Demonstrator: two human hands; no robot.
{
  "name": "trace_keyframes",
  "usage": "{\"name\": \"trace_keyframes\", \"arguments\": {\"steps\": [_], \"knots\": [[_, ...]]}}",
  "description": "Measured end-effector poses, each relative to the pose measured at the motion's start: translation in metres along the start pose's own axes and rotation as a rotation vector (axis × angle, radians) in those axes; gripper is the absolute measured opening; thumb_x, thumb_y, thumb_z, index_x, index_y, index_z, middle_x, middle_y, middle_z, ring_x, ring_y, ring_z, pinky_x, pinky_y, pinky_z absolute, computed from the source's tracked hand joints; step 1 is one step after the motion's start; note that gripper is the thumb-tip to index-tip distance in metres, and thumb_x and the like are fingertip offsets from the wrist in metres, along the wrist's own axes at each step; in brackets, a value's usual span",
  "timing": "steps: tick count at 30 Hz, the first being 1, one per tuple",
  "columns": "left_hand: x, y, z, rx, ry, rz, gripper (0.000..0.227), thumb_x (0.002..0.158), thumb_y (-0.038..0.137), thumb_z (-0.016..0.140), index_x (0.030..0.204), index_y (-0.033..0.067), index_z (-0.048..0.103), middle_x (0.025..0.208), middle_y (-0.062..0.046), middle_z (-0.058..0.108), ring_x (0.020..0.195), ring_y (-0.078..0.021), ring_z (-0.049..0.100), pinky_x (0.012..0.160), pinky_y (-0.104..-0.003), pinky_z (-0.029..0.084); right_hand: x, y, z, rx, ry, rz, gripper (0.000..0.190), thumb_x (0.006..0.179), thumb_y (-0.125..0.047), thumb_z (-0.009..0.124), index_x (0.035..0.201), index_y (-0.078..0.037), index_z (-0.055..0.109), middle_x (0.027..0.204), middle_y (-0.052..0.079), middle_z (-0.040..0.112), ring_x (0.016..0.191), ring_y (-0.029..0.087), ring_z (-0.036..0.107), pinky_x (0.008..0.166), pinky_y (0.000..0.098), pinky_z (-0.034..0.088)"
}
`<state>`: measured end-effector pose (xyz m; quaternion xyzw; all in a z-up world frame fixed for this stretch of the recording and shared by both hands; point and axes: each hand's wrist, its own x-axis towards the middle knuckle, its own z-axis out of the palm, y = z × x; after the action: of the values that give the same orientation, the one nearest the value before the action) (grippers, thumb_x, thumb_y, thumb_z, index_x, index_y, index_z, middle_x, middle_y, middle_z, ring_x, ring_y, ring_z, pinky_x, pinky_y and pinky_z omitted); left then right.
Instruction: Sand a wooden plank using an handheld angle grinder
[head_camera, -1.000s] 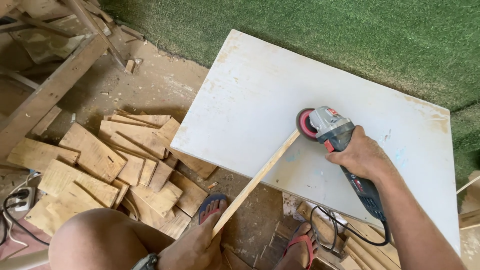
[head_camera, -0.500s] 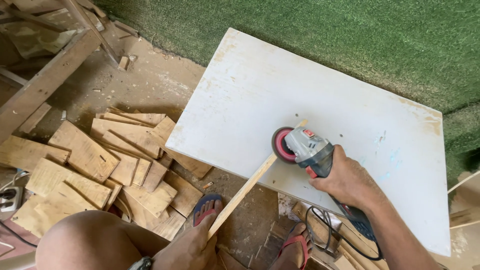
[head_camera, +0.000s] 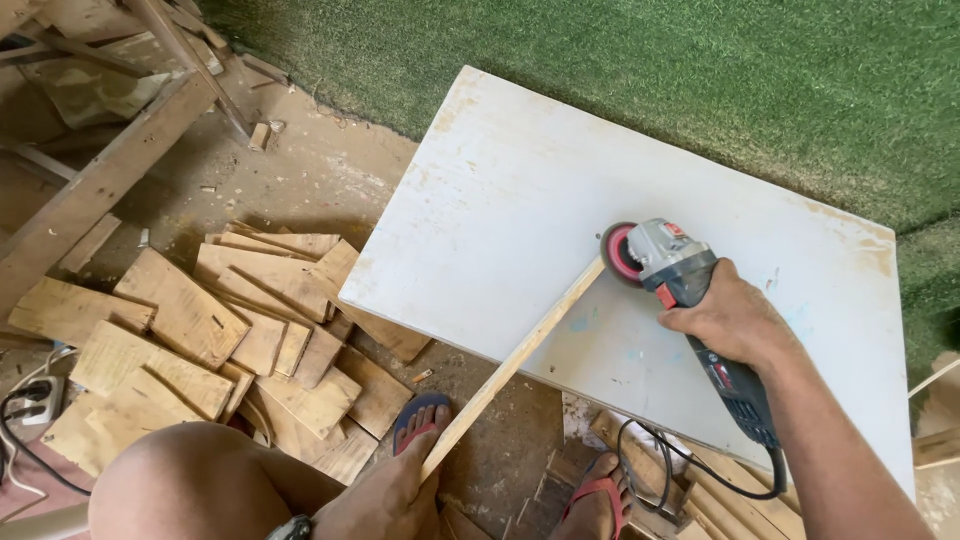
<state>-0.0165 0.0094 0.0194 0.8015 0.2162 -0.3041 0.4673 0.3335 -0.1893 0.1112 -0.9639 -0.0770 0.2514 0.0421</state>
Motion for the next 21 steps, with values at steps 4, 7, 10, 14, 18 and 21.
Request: {"name": "trace_keyframes", "arguments": {"steps": [4,7,10,14,18,21], "knots": [[0.007,-0.012,0.008,0.009,0.035,0.046,0.06,0.101,0.032,0.05,0.157,0.029,0.029,0.127,-0.008,0.069,0.106,-0.0296,0.068,0.096,-0.042,0.05,-0.005,0.002,0.008,-0.035,-0.037,-0.016,0.083,0.074,-0.043,0.082,0.136,-0.005,0.044,0.121,0.023,0.067,0.108,0.041,0.066,0.087,0.048,0.05],[0.006,-0.012,0.009,0.004,0.074,0.096,0.061,0.099,0.029,0.053,0.156,0.0251,0.031,0.126,-0.009,0.069,0.103,-0.0348,0.069,0.092,-0.046,0.05,-0.006,0.002,0.008,-0.058,-0.057,-0.005,0.083,0.072,-0.043,0.081,0.137,-0.007,0.044,0.117,0.021,0.068,0.102,0.039,0.067,0.081,0.0468,0.049],[0.004,-0.009,0.007,0.014,0.099,0.146,0.065,0.099,0.028,0.055,0.158,0.0217,0.028,0.129,-0.011,0.066,0.105,-0.0346,0.068,0.095,-0.045,0.05,0.006,0.007,0.004,-0.028,-0.019,-0.002,0.083,0.07,-0.043,0.081,0.136,-0.005,0.045,0.118,0.022,0.066,0.104,0.04,0.066,0.083,0.0472,0.048],[0.006,-0.007,0.006,0.017,0.016,0.045,0.061,0.102,0.031,0.047,0.159,0.0266,0.025,0.128,-0.01,0.066,0.107,-0.0321,0.065,0.095,-0.046,0.046,0.017,0.006,-0.003,0.004,-0.003,0.022,0.087,0.07,-0.042,0.081,0.139,-0.004,0.044,0.123,0.023,0.067,0.11,0.041,0.065,0.087,0.0474,0.048],[0.012,-0.017,0.012,0.034,0.055,0.066,0.06,0.101,0.033,0.049,0.157,0.0277,0.028,0.123,-0.011,0.07,0.105,-0.0352,0.066,0.092,-0.045,0.046,0.016,0.004,-0.004,0.022,-0.007,0.029,0.083,0.071,-0.041,0.08,0.138,-0.004,0.045,0.119,0.023,0.067,0.105,0.041,0.066,0.083,0.048,0.048],[0.011,-0.016,0.013,0.042,0.068,0.085,0.064,0.102,0.033,0.05,0.16,0.0278,0.023,0.124,-0.013,0.069,0.105,-0.0379,0.066,0.092,-0.047,0.046,0.014,0.006,-0.005,0.017,-0.014,0.029,0.083,0.071,-0.041,0.08,0.138,-0.004,0.046,0.12,0.022,0.068,0.107,0.04,0.066,0.084,0.0464,0.047]]}}
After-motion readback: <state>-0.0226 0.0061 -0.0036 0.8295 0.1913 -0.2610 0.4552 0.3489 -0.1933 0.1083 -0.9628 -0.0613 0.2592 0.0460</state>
